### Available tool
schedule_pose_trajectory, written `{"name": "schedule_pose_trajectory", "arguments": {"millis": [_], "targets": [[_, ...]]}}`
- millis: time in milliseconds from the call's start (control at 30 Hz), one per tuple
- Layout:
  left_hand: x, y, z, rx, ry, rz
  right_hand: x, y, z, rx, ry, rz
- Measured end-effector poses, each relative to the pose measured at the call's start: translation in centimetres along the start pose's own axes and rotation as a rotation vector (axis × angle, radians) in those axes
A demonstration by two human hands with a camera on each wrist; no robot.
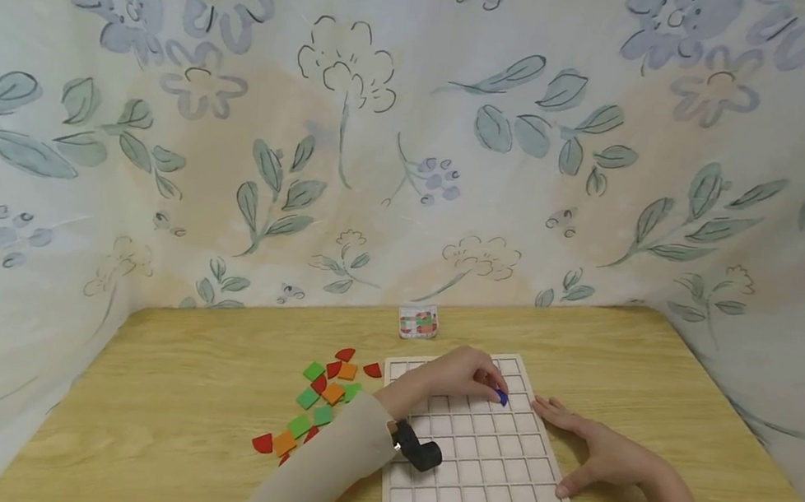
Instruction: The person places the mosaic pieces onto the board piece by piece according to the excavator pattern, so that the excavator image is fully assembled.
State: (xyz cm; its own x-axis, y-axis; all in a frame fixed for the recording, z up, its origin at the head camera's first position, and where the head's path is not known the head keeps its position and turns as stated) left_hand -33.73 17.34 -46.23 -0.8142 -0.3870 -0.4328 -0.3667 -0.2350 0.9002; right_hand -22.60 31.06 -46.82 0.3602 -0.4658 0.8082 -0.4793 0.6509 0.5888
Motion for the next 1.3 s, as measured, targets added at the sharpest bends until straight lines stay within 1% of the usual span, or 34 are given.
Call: {"name": "schedule_pose_trajectory", "arguments": {"millis": [100,200,400,567,633,733,833,967,1100,1300], "targets": [[0.0,-0.1,0.2,0.013,0.001,-0.015,0.0,-0.1,0.0,0.007,0.006,-0.001],[-0.1,-0.1,0.3,0.023,-0.003,-0.012,-0.1,-0.2,0.1,0.006,0.002,0.000],[-0.3,0.1,0.6,0.041,-0.021,-0.032,-0.5,-0.1,0.1,0.002,-0.038,0.000],[-0.2,-0.2,0.9,0.053,-0.020,-0.044,-0.4,0.0,0.2,0.003,-0.049,-0.001],[-0.4,-0.2,1.1,0.053,-0.025,-0.048,-0.3,0.0,0.2,0.003,-0.051,-0.002],[-0.9,-0.3,1.5,0.052,-0.043,-0.029,-0.3,0.1,0.2,0.000,-0.055,-0.009],[-1.4,-0.4,1.9,0.053,-0.068,0.016,-0.4,0.1,0.2,-0.001,-0.063,-0.030],[-1.7,-0.5,2.3,0.055,-0.076,0.057,-0.6,0.3,0.2,-0.001,-0.094,-0.057],[-1.8,-0.5,2.4,0.042,-0.070,0.067,-0.7,0.4,0.2,-0.002,-0.111,-0.037],[-1.7,-0.5,2.4,0.013,-0.031,0.017,-0.7,0.3,0.1,-0.003,-0.102,-0.031]]}}
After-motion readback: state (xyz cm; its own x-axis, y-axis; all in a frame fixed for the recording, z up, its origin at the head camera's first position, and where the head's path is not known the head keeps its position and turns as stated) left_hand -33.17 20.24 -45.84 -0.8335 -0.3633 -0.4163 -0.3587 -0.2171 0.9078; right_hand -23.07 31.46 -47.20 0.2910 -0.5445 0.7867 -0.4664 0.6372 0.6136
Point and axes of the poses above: each hand's wrist, its own z-axis towards the middle knuckle, its own y-axis out of the back of the hand, x = y × z, the point moved 7 cm from there along z, towards the middle knuckle, and after that the axes turned 3 degrees about z, right-handed, at the moved point
